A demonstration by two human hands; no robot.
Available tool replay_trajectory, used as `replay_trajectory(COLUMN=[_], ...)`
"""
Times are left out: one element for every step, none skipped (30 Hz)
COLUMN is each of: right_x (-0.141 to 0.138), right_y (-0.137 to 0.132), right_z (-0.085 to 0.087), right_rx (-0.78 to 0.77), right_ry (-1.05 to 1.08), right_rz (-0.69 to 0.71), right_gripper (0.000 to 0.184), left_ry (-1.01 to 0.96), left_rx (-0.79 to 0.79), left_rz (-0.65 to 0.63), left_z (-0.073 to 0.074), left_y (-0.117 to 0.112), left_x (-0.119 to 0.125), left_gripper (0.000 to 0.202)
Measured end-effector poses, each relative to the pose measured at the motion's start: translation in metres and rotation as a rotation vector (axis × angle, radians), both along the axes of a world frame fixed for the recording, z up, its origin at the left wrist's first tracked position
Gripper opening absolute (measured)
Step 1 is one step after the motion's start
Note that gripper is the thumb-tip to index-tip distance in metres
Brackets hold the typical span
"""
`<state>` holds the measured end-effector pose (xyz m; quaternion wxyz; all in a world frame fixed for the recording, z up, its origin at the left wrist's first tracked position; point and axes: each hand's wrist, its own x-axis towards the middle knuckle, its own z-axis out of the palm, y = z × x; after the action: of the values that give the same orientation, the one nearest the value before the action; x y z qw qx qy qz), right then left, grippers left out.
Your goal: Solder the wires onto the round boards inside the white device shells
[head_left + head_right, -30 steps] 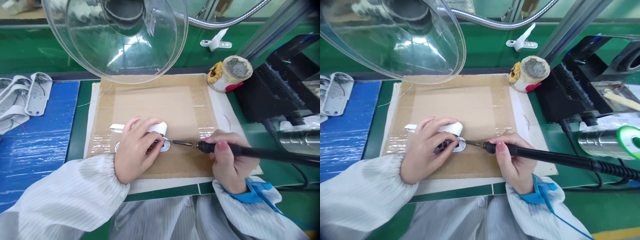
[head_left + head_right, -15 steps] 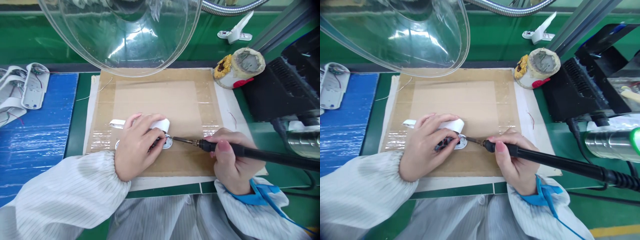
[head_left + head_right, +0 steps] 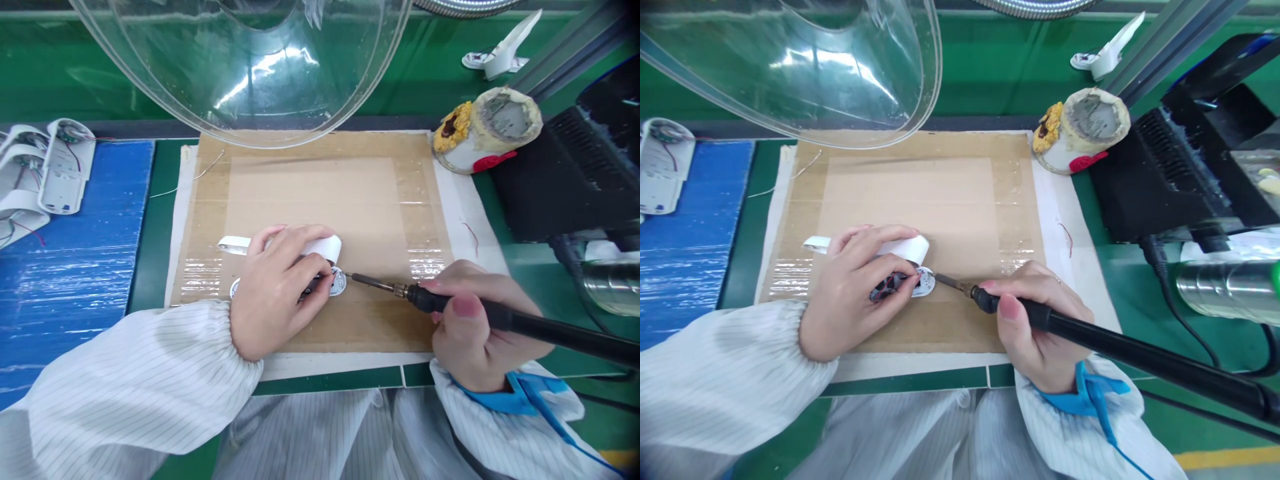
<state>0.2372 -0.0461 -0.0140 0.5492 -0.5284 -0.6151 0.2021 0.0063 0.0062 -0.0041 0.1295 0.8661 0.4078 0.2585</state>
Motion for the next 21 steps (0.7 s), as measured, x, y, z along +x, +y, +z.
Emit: replay_trajectory(right_x=[-0.0009,-0.0024,-0.0041,-0.0059,-0.0076,-0.0091,-0.0101,-0.0107,-0.0109,-0.0108,-0.0105,-0.01,-0.0096,-0.0092,-0.0089,-0.0086,-0.0082,-0.0076,-0.0068,-0.0057,-0.0044], right_y=[0.0005,0.0013,0.0022,0.0031,0.004,0.0048,0.0055,0.0061,0.0066,0.0072,0.0076,0.008,0.0081,0.0082,0.008,0.0077,0.0074,0.0071,0.0069,0.007,0.0072], right_z=[-0.0003,-0.0008,-0.0016,-0.0023,-0.003,-0.0036,-0.0039,-0.0041,-0.0041,-0.004,-0.0039,-0.0039,-0.0042,-0.0048,-0.0056,-0.0066,-0.0077,-0.0085,-0.0089,-0.0088,-0.008], right_rx=[0.007,0.019,0.031,0.047,0.066,0.083,0.096,0.107,0.121,0.135,0.143,0.148,0.146,0.139,0.128,0.121,0.12,0.124,0.13,0.139,0.154], right_ry=[-0.001,-0.002,-0.003,-0.002,-0.003,-0.002,-0.002,-0.002,-0.001,-0.001,0.0,0.002,0.003,0.002,0.004,0.006,0.008,0.008,0.002,-0.01,-0.03], right_rz=[-0.005,-0.012,-0.018,-0.026,-0.033,-0.04,-0.047,-0.05,-0.049,-0.043,-0.03,-0.017,-0.003,0.01,0.015,0.016,0.013,0.013,0.022,0.037,0.063], right_gripper=[0.008,0.009,0.01,0.01,0.01,0.01,0.011,0.011,0.011,0.01,0.009,0.008,0.008,0.008,0.008,0.008,0.008,0.008,0.009,0.01,0.012], left_ry=[0.0,0.0,0.0,0.0,0.0,0.001,0.001,0.001,0.002,0.003,0.003,0.002,0.0,-0.001,-0.003,-0.004,-0.005,-0.003,-0.001,-0.001,0.0], left_rx=[-0.002,-0.003,-0.004,-0.004,-0.006,-0.007,-0.007,-0.007,-0.008,-0.009,-0.011,-0.01,-0.009,-0.008,-0.006,-0.004,-0.001,-0.001,-0.002,-0.003,-0.003], left_rz=[0.0,0.0,0.0,-0.001,-0.003,-0.005,-0.007,-0.008,-0.01,-0.011,-0.012,-0.011,-0.013,-0.014,-0.015,-0.014,-0.015,-0.014,-0.013,-0.01,-0.01], left_z=[-0.0001,-0.0001,-0.0002,-0.0001,0.0,0.0002,0.0004,0.0007,0.001,0.0012,0.0013,0.0013,0.0012,0.001,0.0007,0.0004,0.0002,0.0001,0.0,0.0,0.0001], left_y=[0.0004,0.0006,0.0008,0.0008,0.0006,0.0004,0.0001,-0.0001,-0.0003,-0.0003,-0.0002,0.0,0.0003,0.0006,0.0009,0.001,0.001,0.0008,0.0005,0.0001,-0.0003], left_x=[-0.0001,-0.0002,-0.0004,-0.0005,-0.0005,-0.0005,-0.0004,-0.0002,-0.0001,0.0001,0.0002,0.0003,0.0002,0.0001,0.0,-0.0002,-0.0005,-0.0007,-0.0009,-0.0012,-0.0014], left_gripper=[0.01,0.01,0.01,0.011,0.011,0.011,0.011,0.01,0.01,0.01,0.01,0.01,0.009,0.009,0.009,0.008,0.008,0.008,0.008,0.008,0.008])
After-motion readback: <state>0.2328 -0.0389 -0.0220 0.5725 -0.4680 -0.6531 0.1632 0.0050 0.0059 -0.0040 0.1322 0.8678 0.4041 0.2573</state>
